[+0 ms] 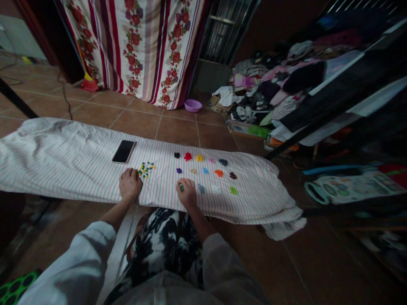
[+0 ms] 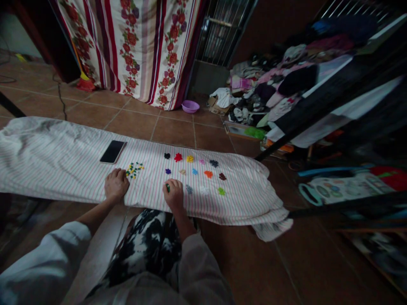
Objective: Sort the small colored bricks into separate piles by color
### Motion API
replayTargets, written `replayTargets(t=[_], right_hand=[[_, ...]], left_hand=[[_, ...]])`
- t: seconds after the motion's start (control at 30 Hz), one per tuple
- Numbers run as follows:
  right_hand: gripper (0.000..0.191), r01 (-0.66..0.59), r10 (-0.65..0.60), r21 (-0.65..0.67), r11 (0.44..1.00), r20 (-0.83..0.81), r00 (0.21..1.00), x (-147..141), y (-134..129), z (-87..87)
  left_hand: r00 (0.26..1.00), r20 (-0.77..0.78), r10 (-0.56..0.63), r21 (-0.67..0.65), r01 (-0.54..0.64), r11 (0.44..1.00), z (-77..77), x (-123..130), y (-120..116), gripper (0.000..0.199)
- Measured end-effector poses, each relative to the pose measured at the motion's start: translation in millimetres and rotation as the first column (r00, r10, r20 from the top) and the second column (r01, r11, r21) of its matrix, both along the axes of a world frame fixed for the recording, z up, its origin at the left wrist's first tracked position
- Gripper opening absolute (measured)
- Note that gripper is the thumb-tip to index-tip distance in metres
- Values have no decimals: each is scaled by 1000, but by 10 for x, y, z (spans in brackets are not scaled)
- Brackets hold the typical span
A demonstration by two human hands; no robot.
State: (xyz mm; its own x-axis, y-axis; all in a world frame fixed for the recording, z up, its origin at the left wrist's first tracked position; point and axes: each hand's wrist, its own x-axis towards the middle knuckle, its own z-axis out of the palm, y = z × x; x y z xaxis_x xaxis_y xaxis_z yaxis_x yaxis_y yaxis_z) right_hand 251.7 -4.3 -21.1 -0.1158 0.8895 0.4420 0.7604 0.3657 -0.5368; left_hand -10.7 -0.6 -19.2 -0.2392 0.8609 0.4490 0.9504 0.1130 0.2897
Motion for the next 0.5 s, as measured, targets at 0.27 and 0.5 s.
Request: replayTargets(t=[0.27,0.5], right_hand=[[18,-15,15,-26,1000,29,999,11,-19,8],[24,-34,32,-23,999,-52,998,12,16,11]], left_hand=[[1000,3,4,-3,-4,1000,-16,-4,10,29],[1000,21,5,-9,-5,1000,29,5,-5,29]])
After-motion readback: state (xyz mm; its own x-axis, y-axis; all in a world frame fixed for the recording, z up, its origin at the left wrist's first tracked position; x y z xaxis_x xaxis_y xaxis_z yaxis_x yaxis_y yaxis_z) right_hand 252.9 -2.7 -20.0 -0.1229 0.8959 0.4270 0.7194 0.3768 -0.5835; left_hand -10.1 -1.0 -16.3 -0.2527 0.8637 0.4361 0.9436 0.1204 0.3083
